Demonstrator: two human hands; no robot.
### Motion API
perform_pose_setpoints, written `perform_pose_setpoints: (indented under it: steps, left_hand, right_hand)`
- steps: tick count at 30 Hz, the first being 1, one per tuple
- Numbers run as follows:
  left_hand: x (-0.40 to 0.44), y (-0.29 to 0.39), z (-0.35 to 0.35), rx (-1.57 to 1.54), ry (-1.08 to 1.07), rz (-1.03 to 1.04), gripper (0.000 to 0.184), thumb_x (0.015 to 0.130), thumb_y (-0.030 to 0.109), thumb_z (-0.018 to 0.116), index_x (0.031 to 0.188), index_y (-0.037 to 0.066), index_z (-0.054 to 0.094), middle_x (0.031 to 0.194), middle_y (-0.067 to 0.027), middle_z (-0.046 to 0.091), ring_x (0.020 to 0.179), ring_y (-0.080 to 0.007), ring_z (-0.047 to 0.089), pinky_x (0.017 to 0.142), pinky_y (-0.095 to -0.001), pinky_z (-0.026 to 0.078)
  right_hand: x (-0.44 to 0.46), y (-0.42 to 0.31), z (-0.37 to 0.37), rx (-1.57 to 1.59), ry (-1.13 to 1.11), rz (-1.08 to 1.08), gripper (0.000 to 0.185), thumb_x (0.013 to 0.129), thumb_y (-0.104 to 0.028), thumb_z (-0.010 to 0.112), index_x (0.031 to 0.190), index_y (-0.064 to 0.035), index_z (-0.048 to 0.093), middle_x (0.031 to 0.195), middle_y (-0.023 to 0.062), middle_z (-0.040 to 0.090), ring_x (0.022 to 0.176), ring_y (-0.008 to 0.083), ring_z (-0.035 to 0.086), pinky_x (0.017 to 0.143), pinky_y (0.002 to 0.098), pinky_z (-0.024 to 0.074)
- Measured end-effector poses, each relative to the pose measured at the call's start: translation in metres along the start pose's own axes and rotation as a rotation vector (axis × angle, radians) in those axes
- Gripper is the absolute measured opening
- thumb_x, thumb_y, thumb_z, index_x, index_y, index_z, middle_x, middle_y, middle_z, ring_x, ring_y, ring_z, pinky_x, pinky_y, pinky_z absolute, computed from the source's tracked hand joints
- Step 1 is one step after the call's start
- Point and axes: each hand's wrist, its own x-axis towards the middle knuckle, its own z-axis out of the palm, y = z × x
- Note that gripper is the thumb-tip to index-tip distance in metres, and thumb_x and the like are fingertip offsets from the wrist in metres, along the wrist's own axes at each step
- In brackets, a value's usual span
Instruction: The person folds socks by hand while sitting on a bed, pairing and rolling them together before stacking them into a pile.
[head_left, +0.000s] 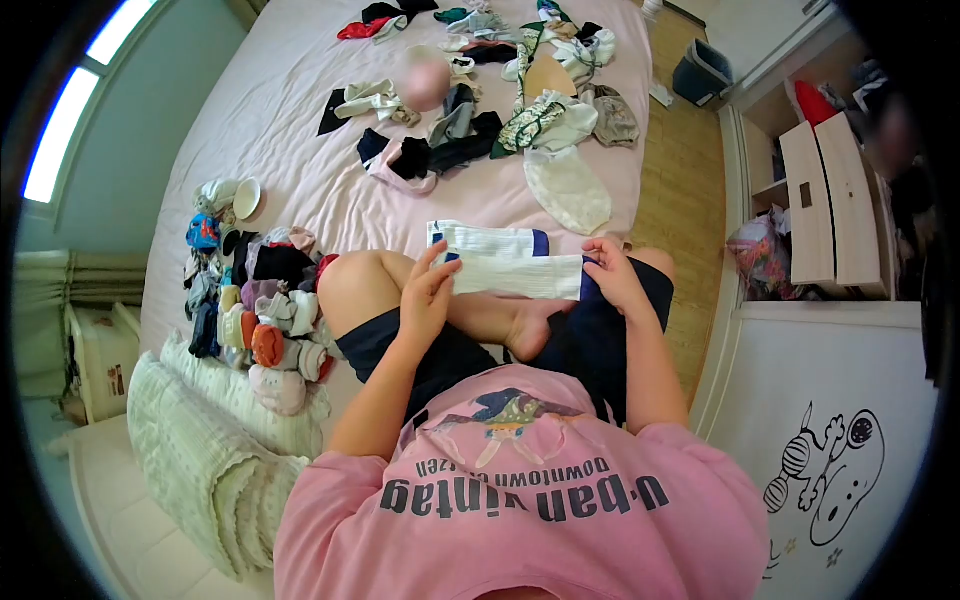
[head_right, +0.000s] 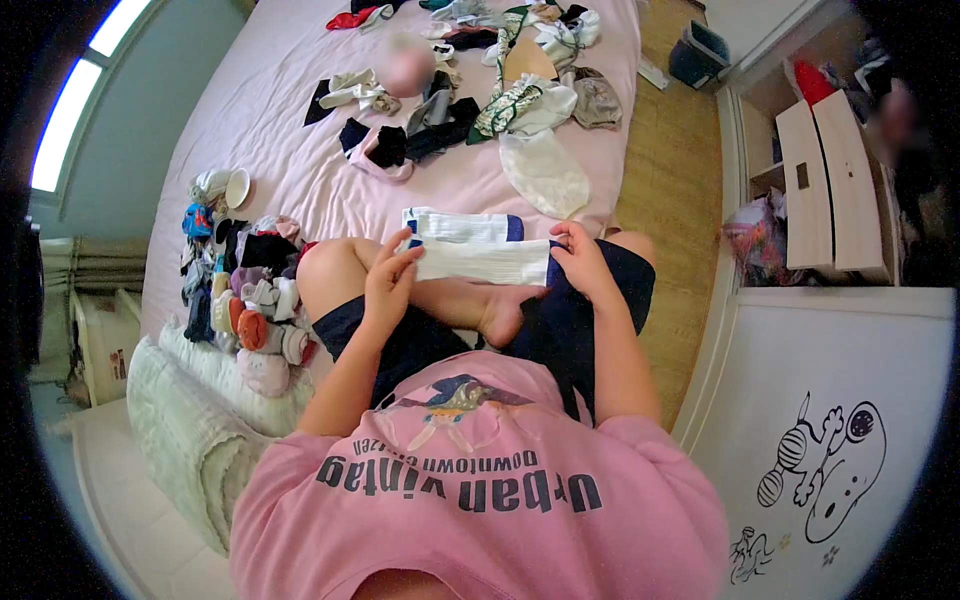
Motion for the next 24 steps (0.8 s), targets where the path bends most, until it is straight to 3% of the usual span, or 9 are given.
perform_pose_setpoints:
  steps: [8,11,12,14,15,17,20,23,24]
  left_hand:
    - [0.045,-0.027,0.029,0.192,0.069,0.106,0.031,0.075,-0.004,0.052,0.105,0.001,0.057,0.129,-0.0153,0.04,0.105,-0.0289,0.052,0.081,-0.0301,0.045]
    - [0.051,-0.048,0.041,0.458,-0.12,-0.138,0.039,0.073,0.003,0.056,0.111,0.006,0.055,0.133,-0.0163,0.035,0.114,-0.0298,0.044,0.091,-0.0374,0.039]
    - [0.049,-0.043,0.043,0.639,-0.143,-0.077,0.043,0.072,0.007,0.057,0.115,0.007,0.052,0.135,-0.0165,0.032,0.118,-0.0299,0.04,0.094,-0.0399,0.034]
    - [0.045,-0.026,0.051,1.001,-0.184,0.048,0.051,0.072,0.014,0.059,0.121,0.009,0.048,0.138,-0.0169,0.027,0.125,-0.0303,0.031,0.101,-0.045,0.026]
    - [0.045,-0.027,0.057,0.956,-0.202,0.096,0.053,0.073,0.018,0.057,0.124,0.009,0.045,0.139,-0.0169,0.025,0.127,-0.0302,0.027,0.101,-0.0474,0.022]
    - [0.041,-0.034,0.075,0.864,-0.244,0.185,0.058,0.075,0.026,0.055,0.128,0.008,0.04,0.14,-0.0169,0.022,0.131,-0.0301,0.018,0.103,-0.0521,0.014]
    - [0.034,-0.055,0.109,1.034,-0.409,0.218,0.062,0.078,0.031,0.051,0.132,0.005,0.034,0.142,-0.0157,0.017,0.132,-0.0296,0.017,0.103,-0.0535,0.013]
    - [0.027,-0.099,0.128,1.022,-0.318,0.137,0.063,0.078,0.033,0.049,0.133,0.007,0.032,0.143,-0.0151,0.013,0.133,-0.0279,0.013,0.103,-0.0535,0.012]
    - [0.029,-0.089,0.116,0.958,-0.484,0.076,0.067,0.078,0.036,0.051,0.136,0.015,0.026,0.145,-0.014,0.009,0.134,-0.029,0.008,0.099,-0.0605,0.011]
  right_hand:
    - [0.053,0.057,0.005,-0.028,0.336,-0.268,0.024,0.076,-0.002,0.057,0.098,-0.0002,0.05,0.088,0.0096,0.056,0.082,0.0176,0.055,0.075,0.027,0.043]
    - [0.065,0.06,0.011,-0.308,0.397,-0.219,0.025,0.075,-0.006,0.06,0.098,-0.0026,0.052,0.088,0.0119,0.056,0.081,0.0222,0.056,0.075,0.0289,0.0438]
    - [0.067,0.064,0.012,-0.363,0.387,-0.121,0.028,0.073,-0.008,0.061,0.099,-0.0051,0.054,0.097,0.014,0.054,0.09,0.0277,0.053,0.08,0.0342,0.042]
    - [0.054,0.038,0.024,-0.729,0.487,-0.226,0.032,0.07,-0.008,0.062,0.101,-0.0049,0.054,0.106,0.0149,0.05,0.097,0.0305,0.049,0.084,0.0387,0.0394]
    - [0.05,0.027,0.032,-0.913,0.531,-0.281,0.034,0.069,-0.009,0.062,0.103,-0.0048,0.054,0.111,0.0153,0.049,0.101,0.0319,0.047,0.086,0.041,0.038]
    - [0.052,0.026,0.05,-0.94,0.415,-0.479,0.042,0.069,-0.008,0.059,0.11,-0.0046,0.051,0.122,0.0168,0.042,0.112,0.0352,0.04,0.093,0.0452,0.0317]
    - [0.06,0.046,0.093,-1.014,0.131,-0.667,0.046,0.075,-0.012,0.053,0.12,-0.0047,0.045,0.129,0.0173,0.038,0.119,0.0363,0.034,0.1,0.0433,0.0265]
    - [0.056,0.076,0.102,-1.048,-0.041,-0.453,0.057,0.079,-0.023,0.051,0.131,-0.0076,0.033,0.137,0.016,0.028,0.128,0.0325,0.024,0.105,0.0426,0.0187]
    - [0.049,0.069,0.092,-1.141,-0.159,-0.403,0.068,0.081,-0.032,0.051,0.137,-0.0099,0.021,0.142,0.0131,0.018,0.132,0.0281,0.015,0.106,0.0425,0.013]
